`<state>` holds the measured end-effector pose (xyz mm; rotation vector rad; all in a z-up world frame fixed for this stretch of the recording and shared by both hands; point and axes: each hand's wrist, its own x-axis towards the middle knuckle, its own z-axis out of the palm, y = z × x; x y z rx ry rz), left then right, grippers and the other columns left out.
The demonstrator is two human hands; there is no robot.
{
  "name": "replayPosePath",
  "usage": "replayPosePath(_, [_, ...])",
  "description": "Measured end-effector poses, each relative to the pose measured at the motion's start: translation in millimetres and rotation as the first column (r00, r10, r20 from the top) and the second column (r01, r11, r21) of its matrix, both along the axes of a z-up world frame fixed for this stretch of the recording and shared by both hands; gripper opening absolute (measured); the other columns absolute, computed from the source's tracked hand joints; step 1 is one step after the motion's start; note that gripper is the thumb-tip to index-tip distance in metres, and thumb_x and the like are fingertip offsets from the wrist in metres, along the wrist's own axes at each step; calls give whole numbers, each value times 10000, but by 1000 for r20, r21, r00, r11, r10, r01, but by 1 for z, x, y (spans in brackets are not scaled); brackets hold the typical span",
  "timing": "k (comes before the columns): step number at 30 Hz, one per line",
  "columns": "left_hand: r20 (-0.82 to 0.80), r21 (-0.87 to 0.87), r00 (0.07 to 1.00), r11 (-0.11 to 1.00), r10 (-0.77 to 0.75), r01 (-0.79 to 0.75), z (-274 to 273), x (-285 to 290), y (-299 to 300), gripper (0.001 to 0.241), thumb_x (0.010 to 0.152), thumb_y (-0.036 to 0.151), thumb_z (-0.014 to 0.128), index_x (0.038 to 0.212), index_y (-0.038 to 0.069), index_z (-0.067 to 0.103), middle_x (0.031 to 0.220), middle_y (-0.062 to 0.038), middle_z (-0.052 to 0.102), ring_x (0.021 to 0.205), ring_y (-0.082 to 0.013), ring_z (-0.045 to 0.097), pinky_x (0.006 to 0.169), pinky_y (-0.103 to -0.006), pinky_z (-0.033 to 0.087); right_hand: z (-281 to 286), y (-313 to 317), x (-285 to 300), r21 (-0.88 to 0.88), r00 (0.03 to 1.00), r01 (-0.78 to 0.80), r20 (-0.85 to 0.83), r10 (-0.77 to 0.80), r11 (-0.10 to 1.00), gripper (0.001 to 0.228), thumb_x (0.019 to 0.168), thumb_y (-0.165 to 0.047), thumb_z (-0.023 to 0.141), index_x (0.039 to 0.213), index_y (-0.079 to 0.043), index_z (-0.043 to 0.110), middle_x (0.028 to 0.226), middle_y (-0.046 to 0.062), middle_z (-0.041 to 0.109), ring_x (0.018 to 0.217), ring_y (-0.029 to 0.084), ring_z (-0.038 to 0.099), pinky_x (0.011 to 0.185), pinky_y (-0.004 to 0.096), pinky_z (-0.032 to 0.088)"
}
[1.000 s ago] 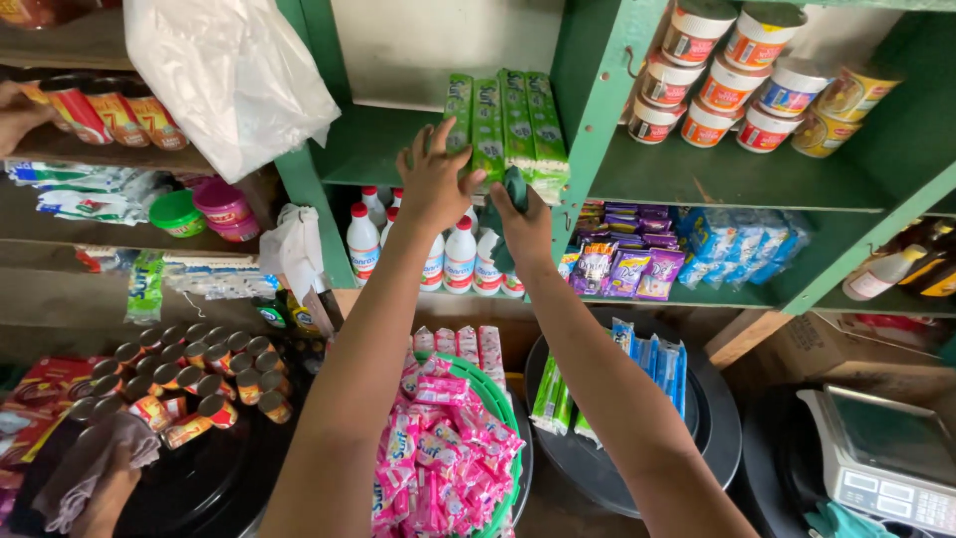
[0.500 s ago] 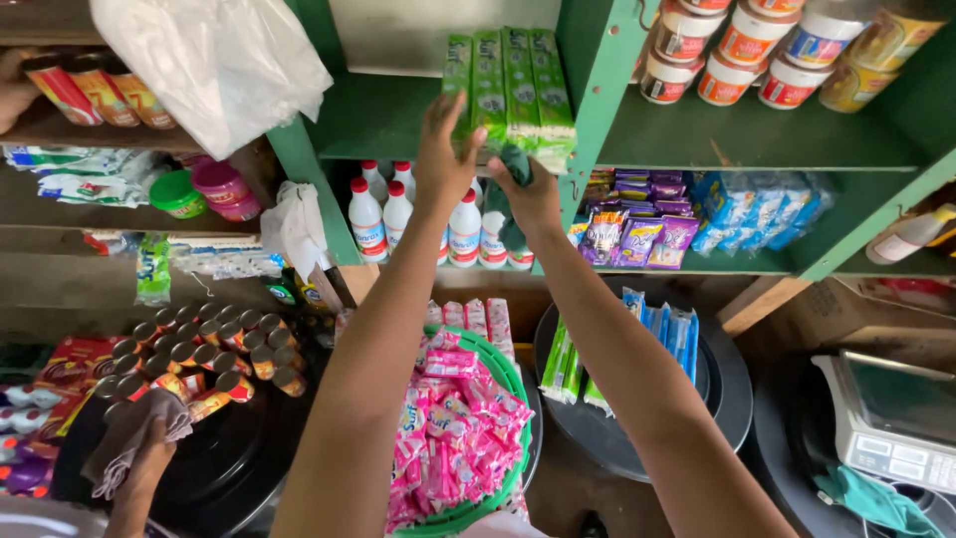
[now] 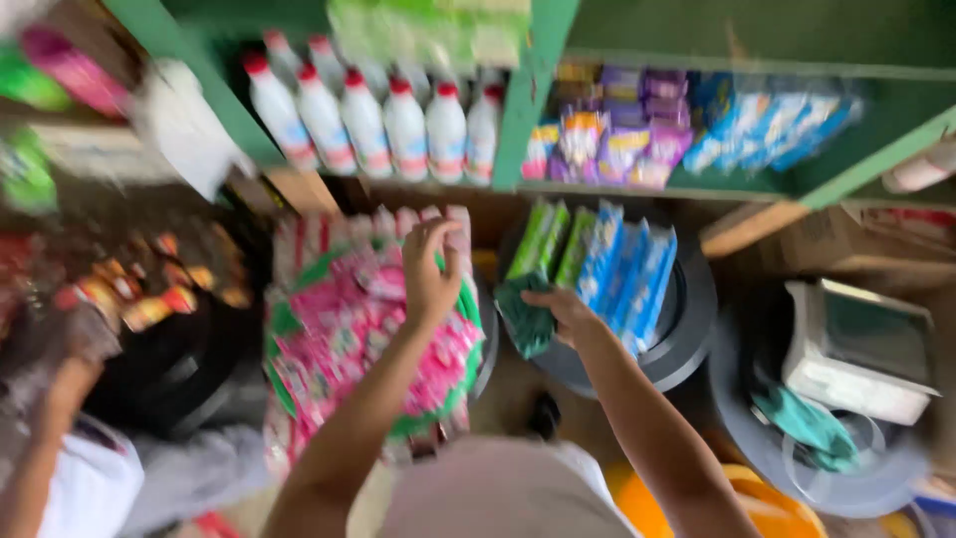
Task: Wiping down detergent soap bars with a cloth and organizing them on the store shelf.
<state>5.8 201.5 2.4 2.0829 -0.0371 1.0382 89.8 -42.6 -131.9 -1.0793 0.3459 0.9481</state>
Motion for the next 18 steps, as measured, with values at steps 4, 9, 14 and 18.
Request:
replayPosePath(4, [-211,-112,972,991,-101,78,-74,-10,-49,284,895,-49,583,1139,70,665,1114,-139,672,1088,-344,624,987,-444,494,-65,-84,-5,-13,995,38,-94,-39,999,342,841,-52,725,1170,22,664,1032,159,752,906,310,746,835,460,621])
replayPosePath(9, [-413,-99,893,983,-180,153,-170,6,-121,323,850,-29,659,1146,101,668,1160,-129,678,1140,-335,632,988,-444,517,-69,-148,1,-76,912,325,-239,-333,943,404,775,-59,691,1168,21,652,1047,159,730,926,341,737,873,474,624])
replayPosePath(14, [-700,44,714,998,-6,51,-201,45,-173,466,850,82,715,1300,103,597,1291,-174,563,1202,-391,551,971,-481,499,-56,-194,11,17,922,358,-163,-350,934,366,863,-104,739,1205,2,661,1082,118,743,961,278,741,908,434,603])
replayPosePath(18, [-876,31,480,991,-34,127,-261,77,-198,556,962,286,736,1382,16,493,1320,-227,525,1194,-412,532,925,-512,491,-56,-228,4,45,939,315,-159,-305,948,345,907,-175,756,1201,-8,685,1076,100,755,972,247,738,920,413,596])
